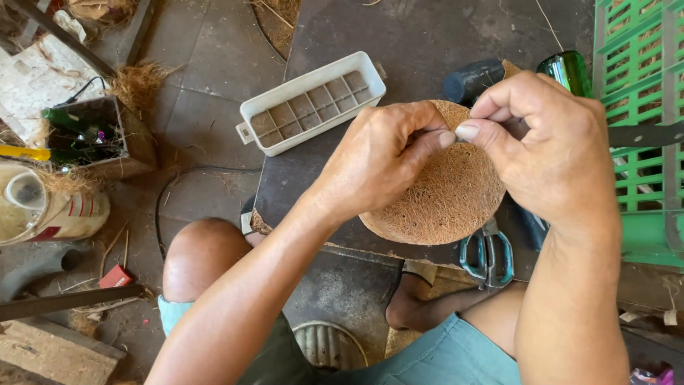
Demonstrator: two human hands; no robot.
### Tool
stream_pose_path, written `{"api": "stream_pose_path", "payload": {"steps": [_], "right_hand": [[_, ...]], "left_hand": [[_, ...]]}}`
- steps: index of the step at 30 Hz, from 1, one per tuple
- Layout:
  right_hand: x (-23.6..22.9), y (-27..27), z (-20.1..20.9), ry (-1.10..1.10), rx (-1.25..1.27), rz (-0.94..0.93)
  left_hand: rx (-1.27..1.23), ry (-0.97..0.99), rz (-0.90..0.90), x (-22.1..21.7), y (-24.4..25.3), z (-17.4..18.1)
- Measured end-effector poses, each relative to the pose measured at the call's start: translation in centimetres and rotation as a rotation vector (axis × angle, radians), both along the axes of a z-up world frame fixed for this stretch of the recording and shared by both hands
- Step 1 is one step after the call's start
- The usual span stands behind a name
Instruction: The person scrapes the surface of a round coco peat disc using a small knife. The person holds the disc with the left hand and uses the right hand to scrape off loose fibers from the top surface.
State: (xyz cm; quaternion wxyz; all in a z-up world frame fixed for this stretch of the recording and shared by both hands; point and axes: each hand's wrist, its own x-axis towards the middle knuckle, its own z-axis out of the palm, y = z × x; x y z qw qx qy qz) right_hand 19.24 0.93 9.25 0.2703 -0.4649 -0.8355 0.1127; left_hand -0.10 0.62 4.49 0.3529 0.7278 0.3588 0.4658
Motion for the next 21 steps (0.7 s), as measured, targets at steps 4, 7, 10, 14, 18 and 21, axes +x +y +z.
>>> {"api": "stream_pose_path", "payload": {"steps": [4,7,10,14,18,21], "right_hand": [[0.6,-1.0,-0.8,-0.014,0.175,0.010],[2.1,-3.0,-0.3,0.093,0.396,-0.040],[1.9,-4.9,0.5,0.156,-0.147,-0.208],[-0.2,-3.3,-2.2,0.709,-0.610,0.025],[-2.8,-1.5,-4.6,1.130,-0.618,0.011],[-3.5,-0.8,-5.1,1.170,-0.640,-0.040]], "left_hand": [[-0.029,-0.031,0.102,-0.2,-0.9,0.3],[-0.359,-0.005,0.202,-1.0,-0.8,0.0],[-0.377,-0.411,0.164,-1.8,-1.0,-1.5],[-0.372,-0.535,0.154,-1.4,-2.2,-1.5],[-0.351,-0.212,0.293,-1.4,-3.9,-0.4],[-0.279,-0.246,0.305,-1.8,-4.2,-0.9]]}}
